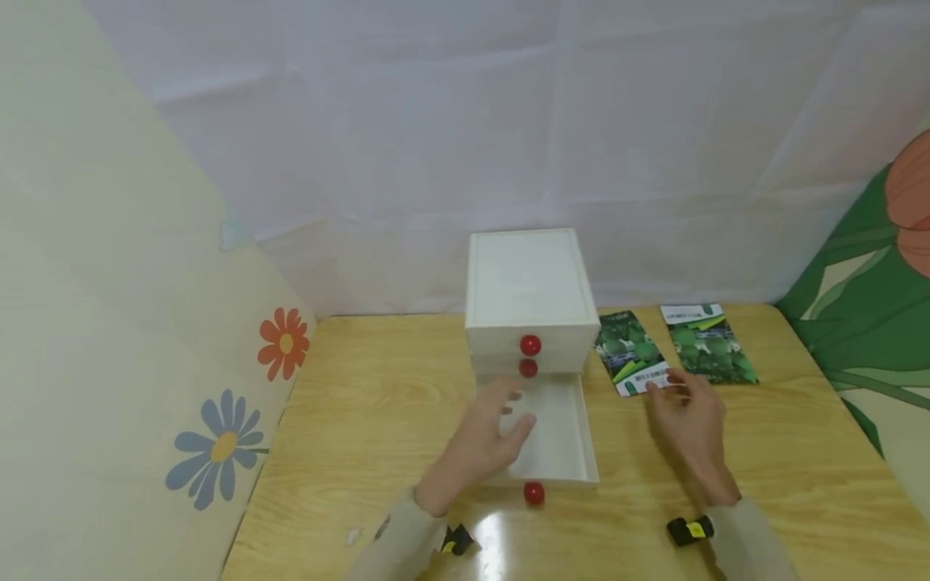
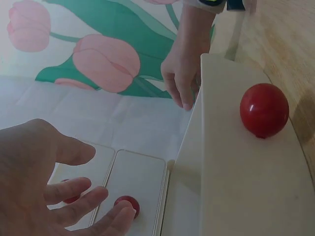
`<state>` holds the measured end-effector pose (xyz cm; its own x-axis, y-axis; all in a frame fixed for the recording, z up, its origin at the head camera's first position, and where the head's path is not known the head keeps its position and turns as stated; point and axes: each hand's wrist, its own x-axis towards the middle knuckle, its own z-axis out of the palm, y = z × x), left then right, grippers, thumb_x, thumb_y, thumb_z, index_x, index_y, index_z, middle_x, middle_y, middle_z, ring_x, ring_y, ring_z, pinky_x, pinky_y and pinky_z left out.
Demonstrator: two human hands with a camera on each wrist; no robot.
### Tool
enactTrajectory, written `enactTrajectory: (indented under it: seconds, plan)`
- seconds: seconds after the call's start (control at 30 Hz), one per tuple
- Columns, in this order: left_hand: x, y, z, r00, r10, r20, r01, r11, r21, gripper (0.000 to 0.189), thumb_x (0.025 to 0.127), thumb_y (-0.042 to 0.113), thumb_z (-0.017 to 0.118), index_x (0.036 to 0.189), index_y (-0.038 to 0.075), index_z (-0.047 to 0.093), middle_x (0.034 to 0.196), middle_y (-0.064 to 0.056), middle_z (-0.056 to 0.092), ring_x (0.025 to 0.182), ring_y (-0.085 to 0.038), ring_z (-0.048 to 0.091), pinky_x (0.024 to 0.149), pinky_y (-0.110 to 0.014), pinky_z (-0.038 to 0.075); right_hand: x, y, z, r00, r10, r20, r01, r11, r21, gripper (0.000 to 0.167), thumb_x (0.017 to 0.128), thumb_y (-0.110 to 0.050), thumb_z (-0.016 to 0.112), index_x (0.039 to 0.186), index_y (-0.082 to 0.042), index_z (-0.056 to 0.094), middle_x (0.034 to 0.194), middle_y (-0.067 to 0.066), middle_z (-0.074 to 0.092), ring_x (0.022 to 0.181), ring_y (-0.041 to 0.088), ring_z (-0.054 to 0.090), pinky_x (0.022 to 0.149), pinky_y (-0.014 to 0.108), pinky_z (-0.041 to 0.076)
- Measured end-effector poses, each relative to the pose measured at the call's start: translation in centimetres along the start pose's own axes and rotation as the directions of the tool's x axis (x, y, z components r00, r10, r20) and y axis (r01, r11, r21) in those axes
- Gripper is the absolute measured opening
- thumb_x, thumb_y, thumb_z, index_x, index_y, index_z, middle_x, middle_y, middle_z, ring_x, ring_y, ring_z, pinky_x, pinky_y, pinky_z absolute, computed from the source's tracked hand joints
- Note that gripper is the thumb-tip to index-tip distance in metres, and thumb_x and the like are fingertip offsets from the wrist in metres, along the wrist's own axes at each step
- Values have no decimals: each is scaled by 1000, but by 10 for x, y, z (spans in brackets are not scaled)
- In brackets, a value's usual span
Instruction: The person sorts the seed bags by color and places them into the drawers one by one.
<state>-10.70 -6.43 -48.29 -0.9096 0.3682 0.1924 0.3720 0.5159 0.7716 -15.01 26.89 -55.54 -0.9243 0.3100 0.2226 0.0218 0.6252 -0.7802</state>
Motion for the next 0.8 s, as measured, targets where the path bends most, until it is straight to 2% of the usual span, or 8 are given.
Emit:
enactTrajectory:
  seconds: [0.13,0.27,0.37,0.5,0.6,0.7,0.8]
  plan:
    - [2,3,4,998,-10,58,8,999,36,52,106,25,67,153,15,48,149,-9,59,129,-25,64,104,-33,59,5,5,1,999,19,38,-18,1000,-21,54,100,-28,74,142,4,62,128,23,64,110,34,63,78,21,46]
    - [6,6,9,994,19,103,-24,998,49,51,106,25,67,153,15,48,149,-5,59,129,-25,64,104,-27,57,11,10,3,996,57,74,-52,997,-64,62,102,-33,71,146,7,56,131,27,58,113,40,61,83,40,51]
    - [8,11,11,990,16,141,-21,999,36,52,106,25,66,154,16,48,151,-4,58,130,-23,64,105,-26,56,16,13,3,993,77,91,-68,993,-92,66,102,-35,70,147,10,53,131,30,54,114,43,60,87,48,52]
    - [11,16,14,983,-4,181,-1,1000,30,53,107,28,65,156,17,46,154,-1,56,131,-21,63,106,-26,56,24,18,3,989,73,129,-55,989,-139,71,102,-40,67,146,14,51,134,32,49,112,45,55,85,53,51]
    - [13,18,17,979,-12,201,4,999,44,54,108,30,64,156,17,45,154,0,56,131,-20,63,106,-27,56,30,22,3,982,70,174,-38,982,-185,78,104,-46,64,145,18,47,138,37,45,116,50,50,89,63,50]
    - [13,21,18,976,-21,217,7,998,67,54,108,31,63,157,16,45,154,-1,56,129,-18,63,105,-27,56,35,24,4,976,72,204,-24,974,-227,82,104,-46,64,143,24,45,138,43,42,121,57,46,97,72,46]
    - [14,23,19,974,-23,227,2,996,91,55,108,31,63,157,14,44,154,-2,56,128,-17,64,105,-27,57,39,25,5,975,67,211,-11,966,-258,80,103,-41,67,138,28,47,134,46,44,122,59,44,100,73,45]
